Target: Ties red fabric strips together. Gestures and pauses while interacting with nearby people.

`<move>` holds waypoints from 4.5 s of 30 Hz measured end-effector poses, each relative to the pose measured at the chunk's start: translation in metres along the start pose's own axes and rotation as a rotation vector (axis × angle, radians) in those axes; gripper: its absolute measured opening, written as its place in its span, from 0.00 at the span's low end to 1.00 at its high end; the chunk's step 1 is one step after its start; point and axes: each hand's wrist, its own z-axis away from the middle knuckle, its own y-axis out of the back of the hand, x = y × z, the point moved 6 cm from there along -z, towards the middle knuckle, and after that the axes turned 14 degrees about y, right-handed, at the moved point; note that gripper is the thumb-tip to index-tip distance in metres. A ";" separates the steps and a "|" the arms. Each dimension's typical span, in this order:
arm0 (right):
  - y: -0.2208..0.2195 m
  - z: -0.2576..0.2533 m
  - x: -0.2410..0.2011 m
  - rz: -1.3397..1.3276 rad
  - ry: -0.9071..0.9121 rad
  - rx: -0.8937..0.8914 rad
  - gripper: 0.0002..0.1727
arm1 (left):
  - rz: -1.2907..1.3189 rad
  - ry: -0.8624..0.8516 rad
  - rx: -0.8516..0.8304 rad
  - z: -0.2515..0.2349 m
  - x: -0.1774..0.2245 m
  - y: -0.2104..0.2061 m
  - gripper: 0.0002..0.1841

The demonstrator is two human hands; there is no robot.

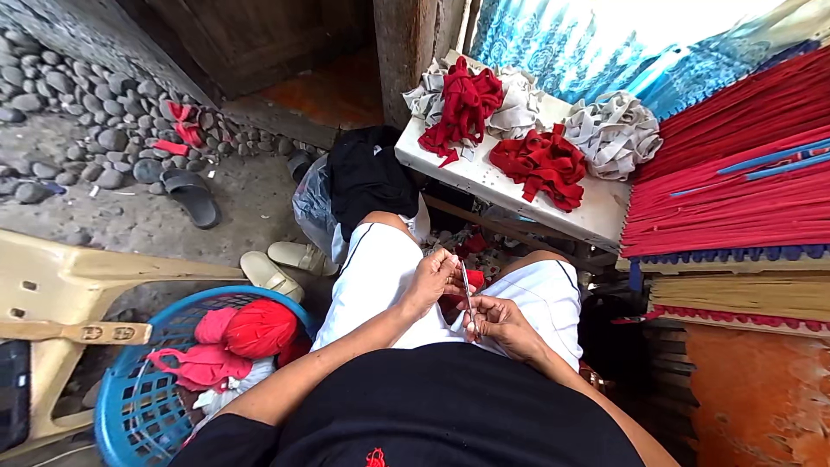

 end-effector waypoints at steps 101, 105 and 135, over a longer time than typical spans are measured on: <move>0.200 0.216 -0.081 0.191 0.377 1.286 0.11 | 0.510 0.198 -0.183 0.004 -0.003 0.012 0.18; 0.193 0.189 -0.095 0.029 0.446 1.258 0.14 | 0.547 0.243 -0.227 0.011 -0.003 0.002 0.18; 0.029 -0.021 -0.016 -0.007 -0.153 0.372 0.24 | 0.502 0.172 -0.012 0.007 -0.024 -0.006 0.12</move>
